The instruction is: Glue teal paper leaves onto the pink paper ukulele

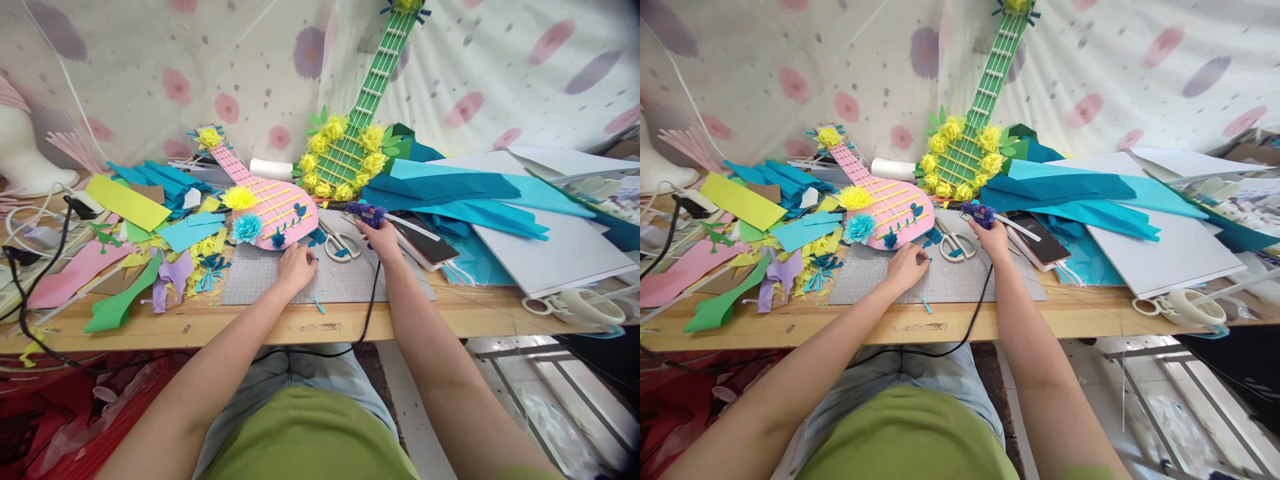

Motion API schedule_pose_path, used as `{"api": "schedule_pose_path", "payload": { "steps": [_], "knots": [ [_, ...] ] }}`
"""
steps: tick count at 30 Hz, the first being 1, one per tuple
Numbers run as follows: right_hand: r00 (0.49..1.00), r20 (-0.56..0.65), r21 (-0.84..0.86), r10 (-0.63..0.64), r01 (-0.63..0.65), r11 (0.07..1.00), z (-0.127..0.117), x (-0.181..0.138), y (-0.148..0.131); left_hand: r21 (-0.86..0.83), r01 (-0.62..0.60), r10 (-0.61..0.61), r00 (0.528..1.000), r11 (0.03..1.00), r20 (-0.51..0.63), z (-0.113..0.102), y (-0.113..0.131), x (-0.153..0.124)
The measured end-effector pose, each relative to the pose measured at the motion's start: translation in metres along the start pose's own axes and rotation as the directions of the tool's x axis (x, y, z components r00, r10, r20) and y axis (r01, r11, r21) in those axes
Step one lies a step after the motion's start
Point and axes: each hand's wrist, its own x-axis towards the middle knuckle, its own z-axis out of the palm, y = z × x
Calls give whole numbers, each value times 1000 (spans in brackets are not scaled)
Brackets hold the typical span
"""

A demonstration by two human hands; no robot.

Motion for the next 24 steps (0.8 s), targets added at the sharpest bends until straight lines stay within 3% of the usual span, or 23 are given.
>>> {"api": "schedule_pose_path", "payload": {
  "steps": [5, 8, 12, 15, 24],
  "knots": [
    [993, 106, 112, -43, 31, 993, -3, -11, -10, -145, -23, 18, 999, 989, -37, -1, -4, 0],
    [965, 227, 153, -132, 99, 983, -8, -22, -16, -336, -9, -12, 998, 942, -60, 0, -8, 2],
    [859, 467, 138, -209, 163, 977, -16, -34, -23, -548, 36, -92, 993, 836, -75, 2, -14, 6],
    [780, 603, 68, -170, 162, 984, -21, -38, -23, -590, 87, -159, 985, 803, -71, 3, -15, 7],
    [769, 624, -21, -137, 192, 981, -21, -35, -17, -686, 131, -217, 975, 716, -41, 3, -15, 7]
  ]
}}
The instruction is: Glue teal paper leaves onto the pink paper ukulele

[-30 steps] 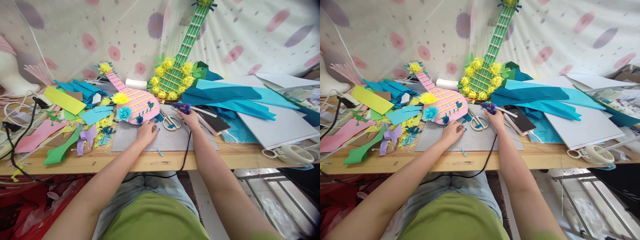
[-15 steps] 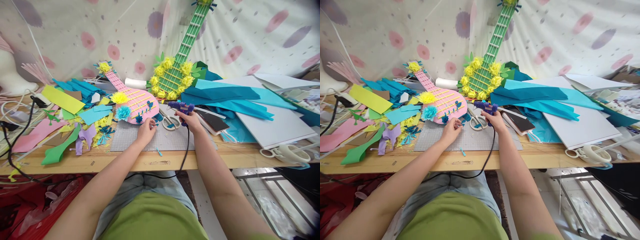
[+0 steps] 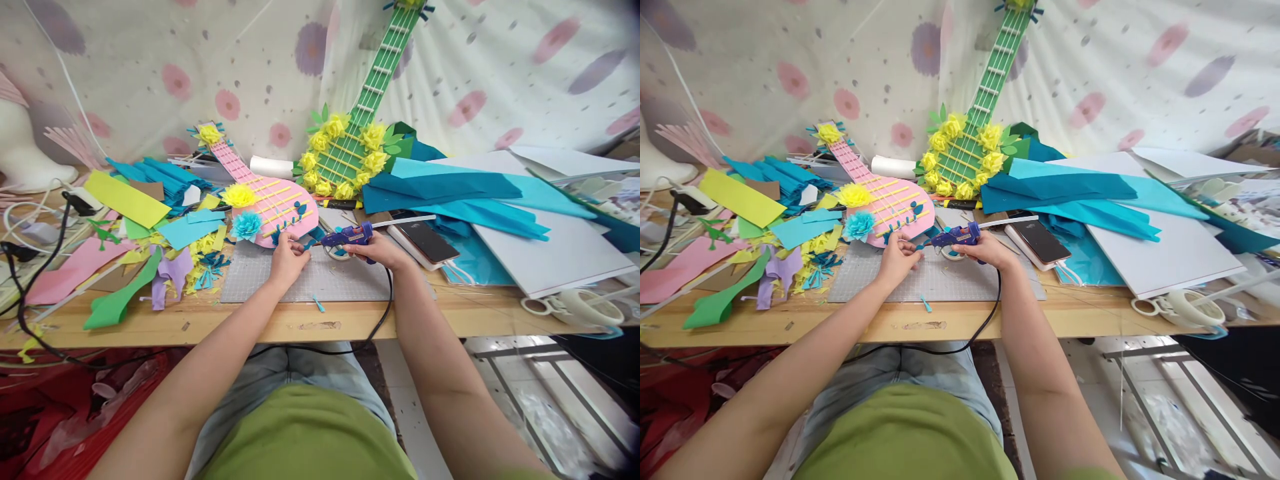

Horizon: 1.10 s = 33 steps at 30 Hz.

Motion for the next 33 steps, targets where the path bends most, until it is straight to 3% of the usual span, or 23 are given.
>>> {"api": "schedule_pose_path", "payload": {
  "steps": [14, 33],
  "knots": [
    [1000, -19, -42, 17, -18, 999, 2, -1, -2, -179, 40, -28, 997, 983, 67, 1, -2, 1],
    [1000, -16, -7, 18, -18, 1000, 3, -2, -5, -167, 48, -39, 998, 985, 58, 0, 0, -1]
  ]
}}
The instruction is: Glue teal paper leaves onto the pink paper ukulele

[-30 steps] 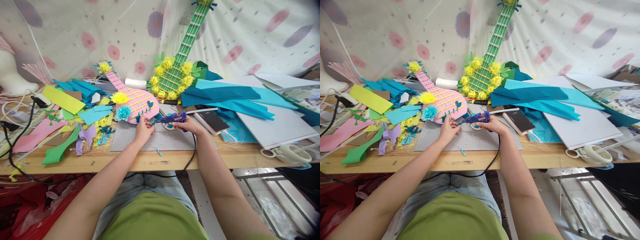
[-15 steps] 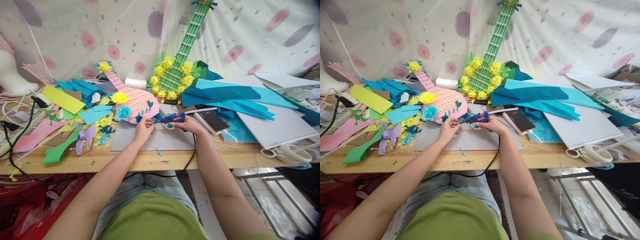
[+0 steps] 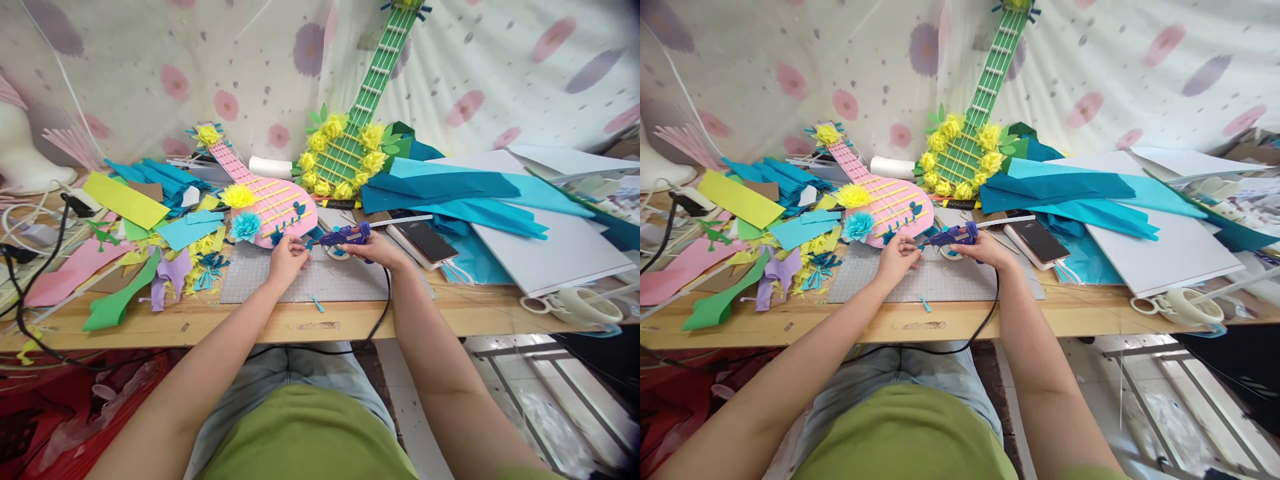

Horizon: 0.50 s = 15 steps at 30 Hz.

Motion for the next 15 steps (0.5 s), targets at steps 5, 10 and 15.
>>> {"api": "schedule_pose_path", "payload": {
  "steps": [5, 10, 15],
  "knots": [
    [1000, -7, 5, -1, 1, 1000, 1, -1, -2, 5, 7, -7, 1000, 1000, 3, 0, 2, 0],
    [1000, -2, -12, 4, -4, 1000, 0, 0, -1, 13, 4, -4, 1000, 1000, 1, 1, 3, 0],
    [1000, 1, -17, 10, -10, 1000, -1, 2, 3, -5, 4, -4, 1000, 1000, -3, 1, 2, 0]
  ]
}}
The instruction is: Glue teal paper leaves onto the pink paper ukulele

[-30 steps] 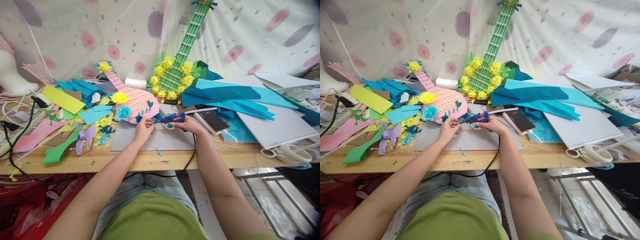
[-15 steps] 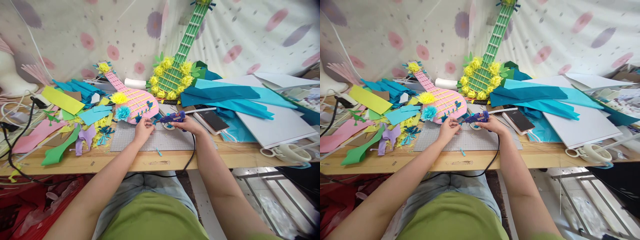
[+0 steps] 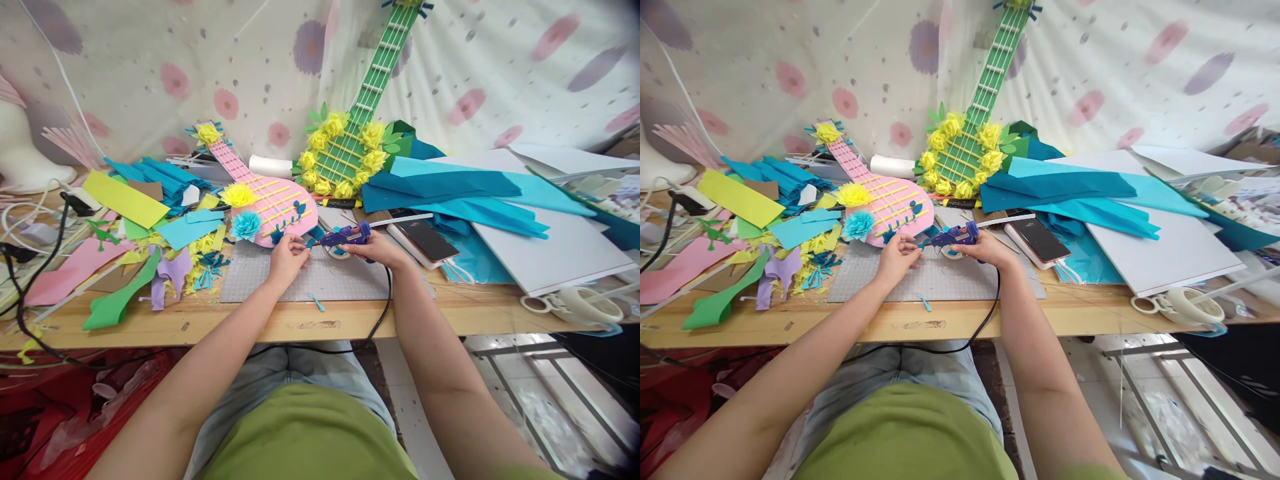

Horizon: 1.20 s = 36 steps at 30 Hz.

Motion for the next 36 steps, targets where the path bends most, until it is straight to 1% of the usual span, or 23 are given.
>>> {"api": "schedule_pose_path", "payload": {
  "steps": [6, 8, 10, 12, 15, 18, 19, 21, 23, 26, 28, 30, 32, 34, 36],
  "knots": [
    [1000, 3, 11, -5, 5, 1000, -2, -1, 0, -23, -14, 14, 1000, 1000, 18, -1, 2, -1],
    [999, -39, 35, 0, 2, 999, -5, -2, -2, -33, -33, 34, 999, 999, 33, -1, 2, -1],
    [991, -132, 59, 20, -12, 998, -7, -2, -3, -32, -64, 65, 997, 997, 43, -1, 1, -1],
    [964, -263, 71, 41, -23, 997, -8, 2, -1, -24, -92, 93, 995, 995, 41, -2, 0, -1],
    [896, -436, 64, 87, -65, 996, -7, 14, 8, -42, -134, 136, 990, 990, 32, -2, 1, -2],
    [828, -541, 29, 147, -157, 987, -6, 28, 21, -99, -167, 170, 985, 981, 17, -6, 10, -3],
    [814, -559, 7, 159, -187, 982, -6, 32, 24, -117, -173, 175, 985, 978, 4, -8, 14, -3],
    [807, -567, -58, 166, -240, 969, -5, 38, 28, -148, -184, 181, 983, 972, -29, -17, 26, -2],
    [818, -553, -143, 159, -281, 949, -5, 40, 29, -157, -208, 200, 978, 965, -65, -30, 40, 0],
    [832, -541, -246, 120, -293, 924, -5, 38, 25, -95, -226, 214, 969, 969, -122, -58, 62, 5],
    [841, -534, -290, 92, -285, 914, -6, 33, 21, -44, -213, 204, 966, 976, -157, -77, 76, 8],
    [842, -536, -344, 60, -282, 896, -7, 27, 18, 0, -161, 158, 973, 987, -167, -94, 89, 9],
    [827, -561, -405, 21, -297, 865, -7, 20, 15, 59, -101, 110, 977, 993, -181, -105, 97, 8],
    [815, -579, -478, -17, -323, 817, -6, 13, 11, 134, -32, 55, 984, 991, -171, -111, 100, 7],
    [800, -598, -553, -55, -361, 751, -4, 7, 5, 195, 23, 3, 991, 980, -133, -113, 97, 6]
  ]
}}
